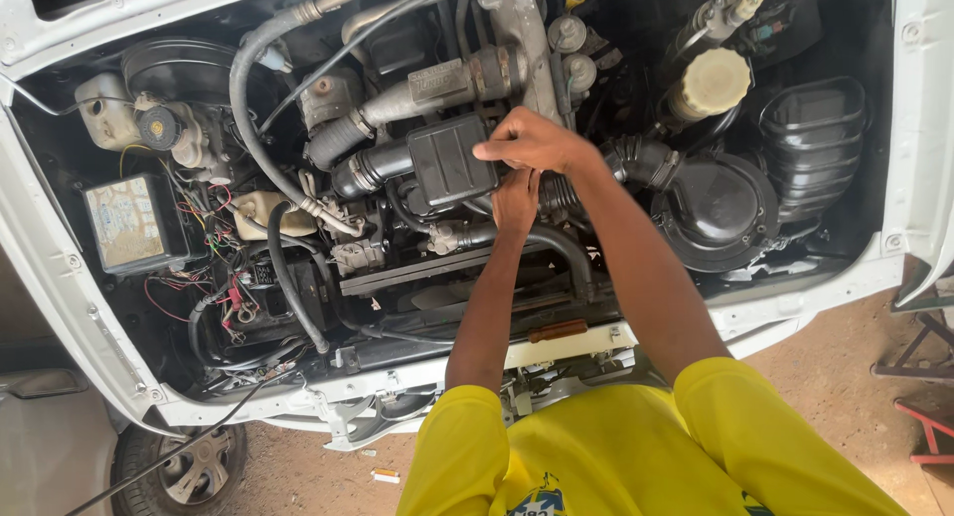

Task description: The person uses a screwdriver to tighten or loosen several hose clamps on the air intake system and associated components within a car engine bay.

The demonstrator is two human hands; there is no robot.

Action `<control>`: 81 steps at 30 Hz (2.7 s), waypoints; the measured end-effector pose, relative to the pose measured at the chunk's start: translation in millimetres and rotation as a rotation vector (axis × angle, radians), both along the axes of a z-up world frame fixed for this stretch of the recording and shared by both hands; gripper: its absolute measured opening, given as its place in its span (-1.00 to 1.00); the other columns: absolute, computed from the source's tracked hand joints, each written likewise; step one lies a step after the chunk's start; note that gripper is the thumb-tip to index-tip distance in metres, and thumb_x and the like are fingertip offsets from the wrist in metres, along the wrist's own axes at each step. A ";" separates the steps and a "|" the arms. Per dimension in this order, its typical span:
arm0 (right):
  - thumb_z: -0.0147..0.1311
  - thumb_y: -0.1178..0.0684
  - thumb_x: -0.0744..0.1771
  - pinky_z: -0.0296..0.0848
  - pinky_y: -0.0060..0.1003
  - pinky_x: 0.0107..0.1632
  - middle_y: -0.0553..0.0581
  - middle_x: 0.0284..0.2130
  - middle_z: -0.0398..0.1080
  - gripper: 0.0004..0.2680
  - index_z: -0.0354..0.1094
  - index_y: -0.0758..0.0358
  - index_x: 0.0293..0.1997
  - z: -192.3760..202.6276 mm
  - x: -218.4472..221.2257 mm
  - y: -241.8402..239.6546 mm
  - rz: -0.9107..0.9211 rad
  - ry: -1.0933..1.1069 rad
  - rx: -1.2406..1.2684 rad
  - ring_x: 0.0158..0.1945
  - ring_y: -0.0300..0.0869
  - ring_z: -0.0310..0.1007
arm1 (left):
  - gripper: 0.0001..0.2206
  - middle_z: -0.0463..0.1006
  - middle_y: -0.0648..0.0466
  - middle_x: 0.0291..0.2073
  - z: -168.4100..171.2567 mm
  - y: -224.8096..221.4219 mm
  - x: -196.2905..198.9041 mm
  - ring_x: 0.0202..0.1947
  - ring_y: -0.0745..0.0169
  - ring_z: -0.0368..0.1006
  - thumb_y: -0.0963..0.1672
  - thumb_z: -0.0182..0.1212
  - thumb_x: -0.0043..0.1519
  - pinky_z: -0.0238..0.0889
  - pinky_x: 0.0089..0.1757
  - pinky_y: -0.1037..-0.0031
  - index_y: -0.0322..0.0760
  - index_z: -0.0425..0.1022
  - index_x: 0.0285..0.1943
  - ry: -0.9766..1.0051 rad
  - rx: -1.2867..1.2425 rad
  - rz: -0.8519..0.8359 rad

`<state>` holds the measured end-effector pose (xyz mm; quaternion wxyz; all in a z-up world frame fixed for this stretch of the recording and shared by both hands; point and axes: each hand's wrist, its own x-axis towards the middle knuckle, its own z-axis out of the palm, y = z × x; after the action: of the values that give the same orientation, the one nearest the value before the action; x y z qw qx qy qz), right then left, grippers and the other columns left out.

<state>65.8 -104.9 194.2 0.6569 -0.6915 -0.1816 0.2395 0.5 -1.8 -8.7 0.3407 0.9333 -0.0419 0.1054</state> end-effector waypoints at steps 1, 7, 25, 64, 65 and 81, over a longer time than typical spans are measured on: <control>0.22 -0.09 0.35 -0.12 -0.33 -0.59 -0.11 -0.76 0.09 -0.62 0.22 0.16 -0.70 5.3 4.3 -6.0 0.022 0.055 0.004 -0.69 -0.37 -0.06 | -0.85 0.65 -0.04 -0.24 6.9 -0.3 -0.9 -0.19 -0.07 0.58 -0.11 0.25 0.33 0.46 -0.20 0.14 -0.32 0.53 -0.13 -0.024 -0.019 0.000; 0.14 -0.14 0.42 0.07 -0.39 -0.53 -0.09 -0.68 0.20 -0.62 0.22 0.16 -0.60 -15.1 -34.3 38.8 -0.946 -0.101 0.286 -0.61 -0.39 0.10 | -0.84 0.65 -0.04 -0.24 -16.4 1.3 7.5 -0.20 -0.05 0.59 -0.11 0.27 0.22 0.48 -0.22 0.17 -0.30 0.54 -0.12 -0.030 0.049 -0.010; 0.06 0.01 0.39 -0.05 -0.32 -0.45 -0.07 -0.67 0.07 -0.66 0.09 0.22 -0.61 -28.9 -64.2 59.5 -0.911 -0.220 0.226 -0.56 -0.35 -0.04 | -0.78 0.65 -0.10 -0.24 -60.9 10.0 -1.4 -0.17 -0.13 0.58 -0.06 0.28 0.30 0.44 -0.10 0.12 -0.31 0.58 -0.09 0.073 0.056 0.045; 0.17 -0.01 0.38 0.05 -0.37 -0.52 -0.11 -0.65 0.20 -0.76 0.31 0.21 -0.48 -36.9 0.9 -25.8 -0.168 0.162 0.191 -0.59 -0.38 0.11 | -0.79 0.68 -0.08 -0.13 -1.5 0.5 -1.8 -0.12 -0.15 0.61 -0.05 0.24 0.32 0.46 -0.09 0.12 -0.27 0.58 -0.05 -0.004 -0.061 0.030; 0.17 -0.03 0.37 0.13 -0.36 -0.53 -0.11 -0.63 0.27 -0.80 0.40 0.21 -0.41 -29.9 -7.9 -23.7 -0.242 0.180 0.124 -0.58 -0.37 0.18 | -0.81 0.68 -0.07 -0.12 2.6 -0.3 1.1 -0.12 -0.14 0.61 -0.06 0.23 0.32 0.47 -0.08 0.13 -0.27 0.58 -0.06 -0.035 -0.061 0.022; 0.23 0.08 0.34 0.45 -0.07 -0.09 0.31 -0.08 0.42 -0.62 0.21 0.39 0.25 -94.8 -267.9 -93.1 -0.796 -0.295 -0.592 -0.07 0.10 0.48 | -0.80 0.55 0.09 0.18 95.5 -66.1 -38.7 0.02 0.12 0.57 -0.20 0.33 0.24 0.47 0.00 0.33 -0.27 0.60 0.04 -0.472 0.022 -0.553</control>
<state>-202.1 -198.0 99.4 0.4407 -0.8897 0.0804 -0.0878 -38.2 -67.9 86.8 0.3272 0.8403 -0.3712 0.2213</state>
